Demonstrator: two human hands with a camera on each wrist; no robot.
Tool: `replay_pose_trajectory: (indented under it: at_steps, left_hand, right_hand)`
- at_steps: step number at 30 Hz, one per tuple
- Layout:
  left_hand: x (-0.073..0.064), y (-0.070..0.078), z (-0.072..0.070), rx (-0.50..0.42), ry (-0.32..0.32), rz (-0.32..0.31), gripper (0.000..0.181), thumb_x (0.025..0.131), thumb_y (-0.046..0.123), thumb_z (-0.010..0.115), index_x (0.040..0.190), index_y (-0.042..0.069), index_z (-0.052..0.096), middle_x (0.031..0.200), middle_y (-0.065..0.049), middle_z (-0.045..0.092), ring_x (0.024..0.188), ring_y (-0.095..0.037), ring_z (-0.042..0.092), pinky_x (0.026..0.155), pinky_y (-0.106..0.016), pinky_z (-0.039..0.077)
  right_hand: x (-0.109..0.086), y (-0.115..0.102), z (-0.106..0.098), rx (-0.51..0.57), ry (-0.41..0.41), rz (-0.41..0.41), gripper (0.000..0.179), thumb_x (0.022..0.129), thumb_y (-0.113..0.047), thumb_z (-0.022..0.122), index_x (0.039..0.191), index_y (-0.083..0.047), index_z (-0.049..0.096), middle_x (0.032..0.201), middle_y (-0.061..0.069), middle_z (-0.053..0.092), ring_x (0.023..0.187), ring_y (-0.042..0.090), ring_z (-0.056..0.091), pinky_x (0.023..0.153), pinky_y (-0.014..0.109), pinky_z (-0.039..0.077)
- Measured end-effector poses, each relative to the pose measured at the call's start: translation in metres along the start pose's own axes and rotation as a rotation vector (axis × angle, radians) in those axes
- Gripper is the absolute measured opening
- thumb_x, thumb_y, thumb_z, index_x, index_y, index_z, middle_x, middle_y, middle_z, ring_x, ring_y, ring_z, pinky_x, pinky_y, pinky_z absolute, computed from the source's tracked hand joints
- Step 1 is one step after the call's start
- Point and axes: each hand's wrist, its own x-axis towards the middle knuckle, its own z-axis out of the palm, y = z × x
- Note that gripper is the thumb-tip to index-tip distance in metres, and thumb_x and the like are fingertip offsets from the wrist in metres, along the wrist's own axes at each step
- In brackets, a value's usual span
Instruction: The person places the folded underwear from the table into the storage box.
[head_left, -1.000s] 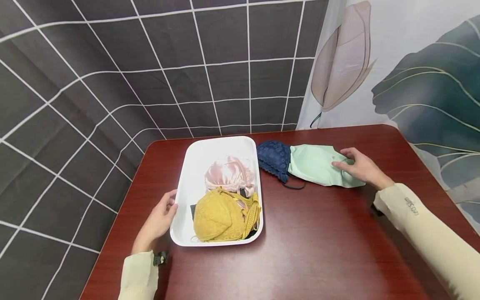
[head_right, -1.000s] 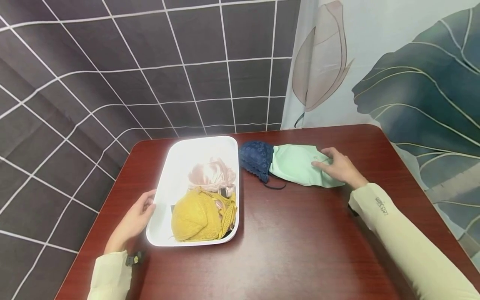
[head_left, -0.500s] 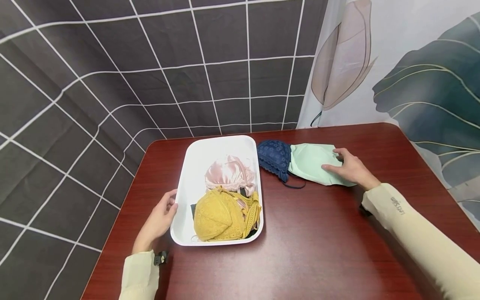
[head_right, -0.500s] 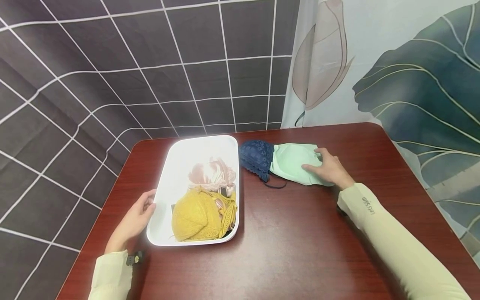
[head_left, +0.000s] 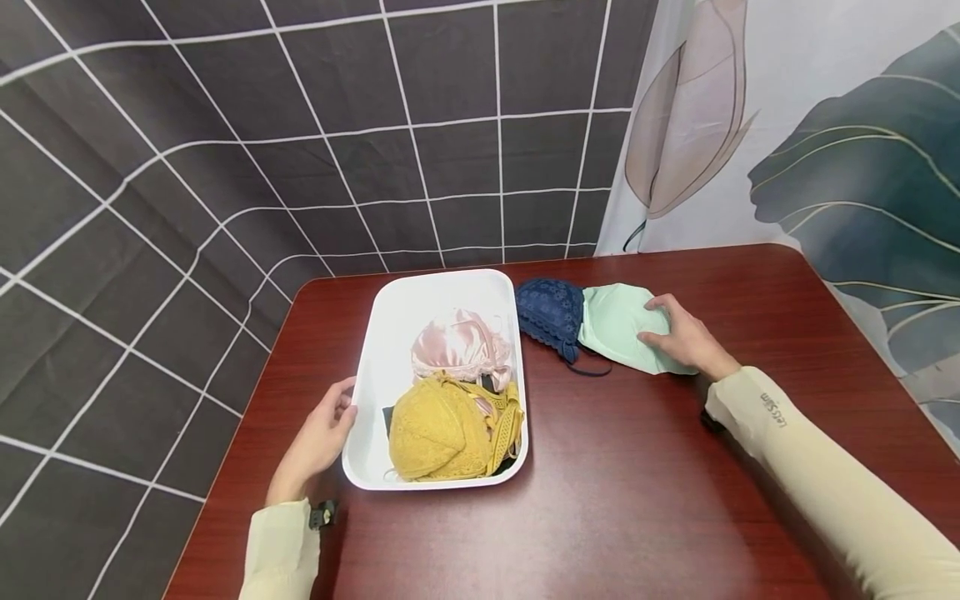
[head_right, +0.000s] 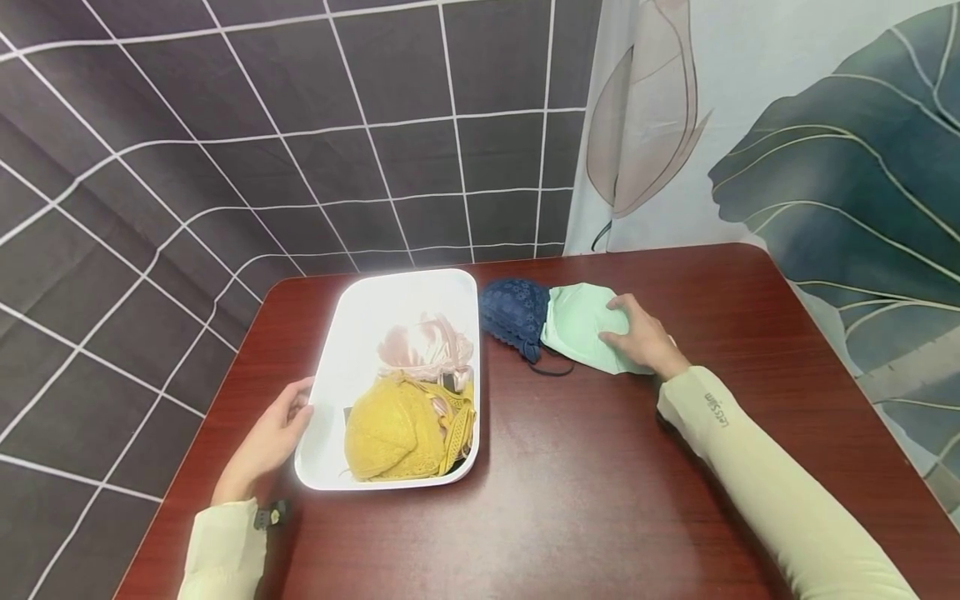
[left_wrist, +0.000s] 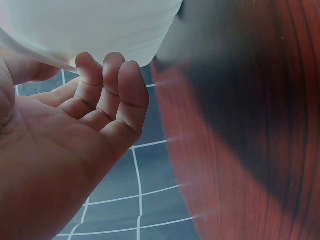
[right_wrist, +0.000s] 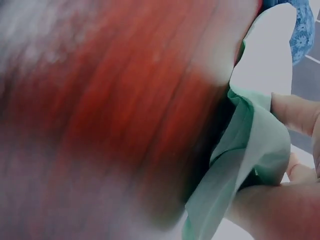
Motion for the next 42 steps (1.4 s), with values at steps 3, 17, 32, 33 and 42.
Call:
replay_pose_trajectory:
  at_steps: [3, 17, 32, 33, 42]
  left_hand:
    - [0.000, 0.000, 0.001, -0.001, -0.005, -0.006, 0.045, 0.096, 0.005, 0.049, 0.139, 0.000, 0.037, 0.098, -0.013, 0.052, 0.087, -0.026, 0.053, 0.073, -0.039, 0.046]
    - [-0.001, 0.001, -0.001, -0.002, -0.011, -0.022, 0.045, 0.096, 0.005, 0.049, 0.139, -0.001, 0.036, 0.098, -0.014, 0.052, 0.086, -0.026, 0.052, 0.072, -0.038, 0.046]
    - [0.000, -0.002, 0.000, -0.006, -0.010, -0.022, 0.046, 0.096, 0.004, 0.049, 0.139, -0.001, 0.036, 0.100, -0.015, 0.053, 0.088, -0.027, 0.053, 0.075, -0.041, 0.046]
    - [0.000, -0.002, 0.000, -0.005, -0.011, -0.023, 0.046, 0.096, 0.004, 0.050, 0.139, -0.001, 0.036, 0.100, -0.014, 0.053, 0.088, -0.027, 0.053, 0.075, -0.041, 0.046]
    - [0.002, -0.004, 0.001, -0.013, -0.002, -0.021, 0.045, 0.095, 0.004, 0.050, 0.139, 0.001, 0.037, 0.100, -0.014, 0.053, 0.087, -0.026, 0.053, 0.075, -0.040, 0.046]
  right_hand:
    - [-0.003, -0.001, -0.003, 0.023, 0.010, -0.028, 0.049, 0.092, -0.019, 0.061, 0.131, -0.004, 0.036, 0.138, 0.030, 0.032, 0.123, 0.047, 0.033, 0.096, 0.060, 0.028]
    - [-0.019, -0.025, -0.039, 0.124, 0.268, -0.187, 0.044, 0.091, -0.017, 0.062, 0.129, -0.003, 0.045, 0.135, 0.022, 0.040, 0.126, 0.038, 0.034, 0.099, 0.056, 0.025]
    - [-0.026, -0.081, -0.036, 0.210, 0.378, -0.403, 0.043, 0.088, -0.008, 0.065, 0.129, -0.010, 0.050, 0.129, 0.011, 0.048, 0.105, 0.025, 0.044, 0.081, 0.022, 0.031]
    - [-0.026, -0.087, -0.035, 0.212, 0.376, -0.417, 0.043, 0.088, -0.008, 0.065, 0.129, -0.010, 0.050, 0.129, 0.011, 0.048, 0.105, 0.024, 0.044, 0.081, 0.022, 0.032]
    - [-0.029, -0.153, -0.014, 0.280, 0.329, -0.536, 0.042, 0.086, 0.001, 0.066, 0.124, -0.005, 0.051, 0.124, 0.013, 0.052, 0.101, 0.023, 0.048, 0.079, 0.022, 0.036]
